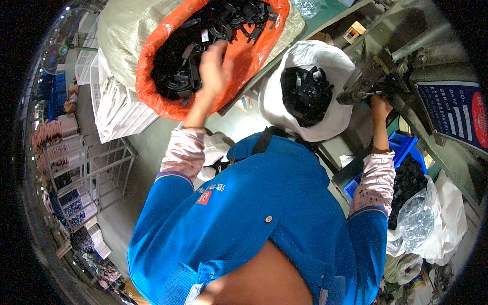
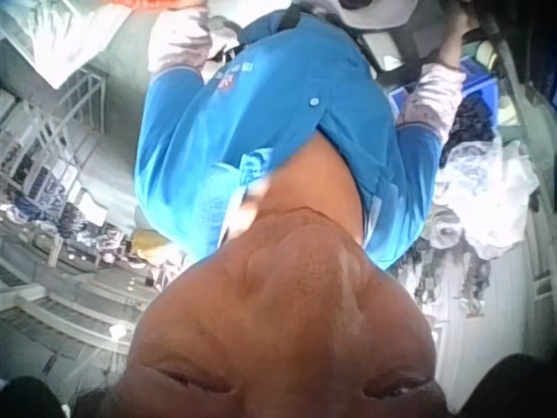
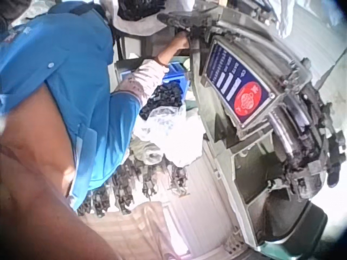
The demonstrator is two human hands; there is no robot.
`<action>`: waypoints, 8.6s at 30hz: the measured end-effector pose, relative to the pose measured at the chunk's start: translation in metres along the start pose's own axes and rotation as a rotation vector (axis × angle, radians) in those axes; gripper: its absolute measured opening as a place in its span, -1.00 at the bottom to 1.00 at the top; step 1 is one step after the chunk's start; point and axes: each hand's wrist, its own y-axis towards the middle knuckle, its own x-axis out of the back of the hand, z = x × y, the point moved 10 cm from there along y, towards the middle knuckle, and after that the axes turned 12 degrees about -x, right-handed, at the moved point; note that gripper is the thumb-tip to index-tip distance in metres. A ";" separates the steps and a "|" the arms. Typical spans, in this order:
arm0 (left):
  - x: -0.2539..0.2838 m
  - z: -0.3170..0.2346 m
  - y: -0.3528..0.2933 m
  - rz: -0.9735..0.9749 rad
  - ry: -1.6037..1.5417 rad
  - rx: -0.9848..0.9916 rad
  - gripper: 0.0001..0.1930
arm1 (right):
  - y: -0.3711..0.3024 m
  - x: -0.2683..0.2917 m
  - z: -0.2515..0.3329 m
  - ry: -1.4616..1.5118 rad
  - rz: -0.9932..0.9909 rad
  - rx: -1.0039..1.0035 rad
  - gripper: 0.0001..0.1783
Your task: The person repeatedly picks small black plastic components from a blue bin, joins them with a metal pin, and places the assembled units into a white bag. The process is continuous and repetitive.
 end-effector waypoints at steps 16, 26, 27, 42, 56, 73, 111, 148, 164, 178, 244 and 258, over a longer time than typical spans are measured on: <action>0.068 0.113 0.011 -0.546 -1.447 0.533 -0.77 | -0.027 0.135 0.100 1.706 0.728 -0.865 -0.75; -0.077 -0.145 -0.029 0.154 -2.275 0.990 -0.60 | -0.010 0.138 0.125 1.666 0.542 -0.688 -0.83; -0.089 -0.167 -0.038 0.271 -2.239 0.978 -0.61 | -0.006 0.150 0.121 1.391 0.359 -0.587 -0.83; -0.132 -0.361 -0.079 0.806 -1.676 0.664 -0.90 | -0.239 0.252 -0.122 -0.082 0.691 -0.723 -0.74; -0.129 -0.505 -0.146 1.293 -1.587 0.396 -0.65 | -0.259 0.291 -0.087 1.654 0.180 -1.181 -0.84; -0.143 -0.433 -0.124 0.930 -1.680 0.672 -0.91 | -0.208 0.192 -0.122 0.261 0.529 -0.371 -0.77; -0.108 -0.415 -0.083 0.700 -1.321 0.096 -0.87 | -0.127 0.258 -0.028 1.137 0.653 -0.518 -0.82; -0.115 -0.333 -0.071 0.571 -1.595 0.841 -0.54 | -0.094 0.173 0.018 1.649 0.853 -0.690 -0.57; -0.102 -0.376 -0.095 1.016 -1.647 0.522 -0.55 | -0.065 0.200 0.016 1.411 0.984 -0.344 -0.68; -0.107 -0.394 -0.092 0.995 -1.661 0.487 -0.63 | -0.074 0.196 0.014 1.408 1.021 -0.365 -0.73; -0.072 -0.289 -0.004 0.434 -1.166 -0.038 -0.70 | -0.033 0.219 0.064 1.164 0.748 -0.326 -0.71; -0.059 -0.263 0.042 0.566 -0.854 -0.378 -0.81 | -0.013 0.231 0.118 0.923 0.426 -0.137 -0.70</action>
